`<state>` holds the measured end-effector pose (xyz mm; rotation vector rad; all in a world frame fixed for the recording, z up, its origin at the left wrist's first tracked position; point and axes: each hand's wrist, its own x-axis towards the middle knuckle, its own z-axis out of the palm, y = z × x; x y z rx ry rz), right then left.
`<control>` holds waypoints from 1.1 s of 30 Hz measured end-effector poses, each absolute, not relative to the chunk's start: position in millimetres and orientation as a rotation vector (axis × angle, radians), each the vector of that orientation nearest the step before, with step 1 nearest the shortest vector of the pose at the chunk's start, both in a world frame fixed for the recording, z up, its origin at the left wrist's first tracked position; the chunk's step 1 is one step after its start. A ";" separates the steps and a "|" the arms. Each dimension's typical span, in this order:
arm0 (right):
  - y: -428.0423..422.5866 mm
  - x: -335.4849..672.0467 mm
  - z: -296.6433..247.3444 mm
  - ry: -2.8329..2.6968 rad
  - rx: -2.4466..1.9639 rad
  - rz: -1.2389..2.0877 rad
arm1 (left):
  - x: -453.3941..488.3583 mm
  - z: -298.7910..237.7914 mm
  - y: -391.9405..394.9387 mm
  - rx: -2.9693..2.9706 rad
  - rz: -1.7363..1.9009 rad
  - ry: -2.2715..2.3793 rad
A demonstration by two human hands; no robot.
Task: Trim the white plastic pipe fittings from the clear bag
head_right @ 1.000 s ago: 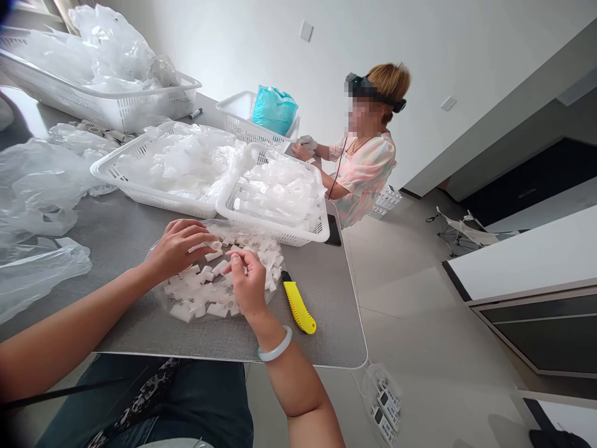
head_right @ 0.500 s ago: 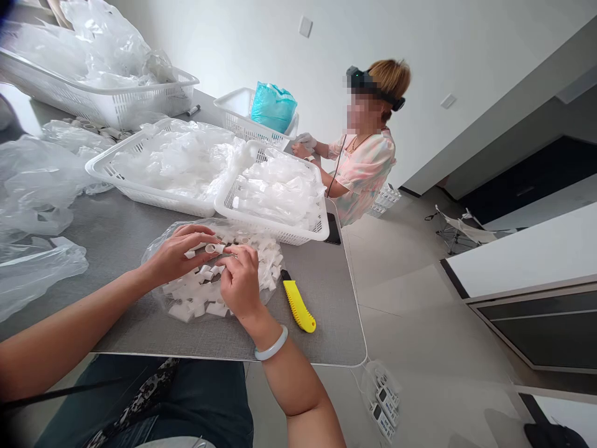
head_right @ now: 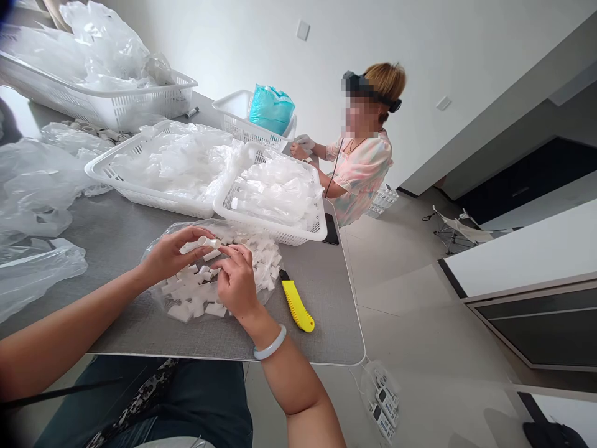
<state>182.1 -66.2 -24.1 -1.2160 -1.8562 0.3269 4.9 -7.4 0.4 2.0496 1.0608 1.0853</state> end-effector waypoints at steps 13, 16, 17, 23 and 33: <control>-61.5 179.6 -28.9 -2.014 -1.090 0.294 | 0.9 6.5 -0.6 1.580 0.955 0.901; -57.2 180.3 -31.0 -2.043 -1.083 0.316 | 3.6 7.5 0.9 1.403 1.007 0.864; -56.0 180.5 -31.4 -2.050 -1.079 0.319 | 4.4 7.4 1.1 1.340 1.014 0.848; -54.3 180.7 -29.1 -2.126 -1.039 0.319 | -0.8 2.4 4.3 1.231 0.959 0.826; -61.8 180.0 -20.6 -2.077 -1.098 0.232 | -7.5 5.8 9.3 1.211 0.903 0.869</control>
